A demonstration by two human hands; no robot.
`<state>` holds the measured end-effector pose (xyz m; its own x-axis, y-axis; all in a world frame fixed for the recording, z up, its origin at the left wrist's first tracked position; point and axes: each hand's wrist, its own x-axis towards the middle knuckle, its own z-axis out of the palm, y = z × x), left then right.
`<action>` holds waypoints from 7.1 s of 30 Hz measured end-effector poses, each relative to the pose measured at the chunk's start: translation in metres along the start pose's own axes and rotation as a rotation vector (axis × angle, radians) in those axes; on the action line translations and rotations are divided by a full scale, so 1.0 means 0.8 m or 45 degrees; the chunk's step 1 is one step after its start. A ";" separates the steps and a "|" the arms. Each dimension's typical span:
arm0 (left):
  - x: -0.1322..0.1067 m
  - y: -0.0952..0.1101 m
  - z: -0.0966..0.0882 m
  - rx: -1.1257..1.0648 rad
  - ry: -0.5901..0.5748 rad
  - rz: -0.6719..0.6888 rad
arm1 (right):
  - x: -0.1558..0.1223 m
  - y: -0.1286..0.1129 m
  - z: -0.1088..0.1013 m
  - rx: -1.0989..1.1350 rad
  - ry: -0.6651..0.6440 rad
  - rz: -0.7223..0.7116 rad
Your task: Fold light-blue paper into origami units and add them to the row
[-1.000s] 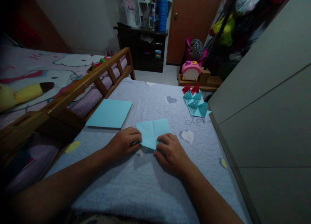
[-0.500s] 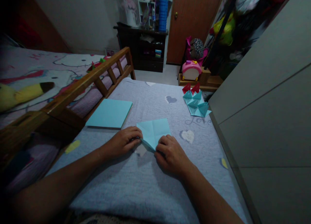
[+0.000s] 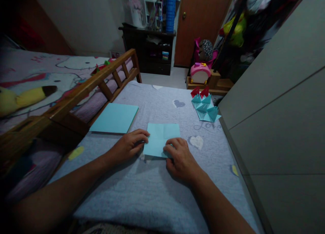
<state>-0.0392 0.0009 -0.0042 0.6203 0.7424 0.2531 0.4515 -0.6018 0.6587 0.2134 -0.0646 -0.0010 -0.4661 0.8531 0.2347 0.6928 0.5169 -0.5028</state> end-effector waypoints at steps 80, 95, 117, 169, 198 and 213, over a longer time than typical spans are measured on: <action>-0.003 0.015 -0.008 0.339 -0.407 -0.178 | 0.005 0.033 0.005 0.197 0.133 0.367; 0.000 0.021 -0.008 0.406 -0.441 -0.231 | 0.010 0.025 0.018 0.105 0.261 0.533; -0.001 0.021 -0.004 0.508 -0.467 -0.217 | 0.015 0.024 0.018 0.074 0.312 0.610; -0.016 0.023 0.016 0.532 -0.418 -0.033 | 0.017 0.031 0.027 -0.187 0.293 0.407; -0.004 0.020 0.008 0.302 -0.269 -0.271 | 0.019 0.007 0.025 -0.554 0.149 0.367; -0.005 0.030 0.009 0.533 -0.289 -0.317 | 0.022 -0.003 0.019 -0.695 -0.070 0.482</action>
<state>-0.0257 -0.0186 0.0056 0.5642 0.8231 -0.0648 0.7909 -0.5161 0.3288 0.1949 -0.0519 -0.0081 -0.1534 0.9853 0.0747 0.9866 0.1570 -0.0453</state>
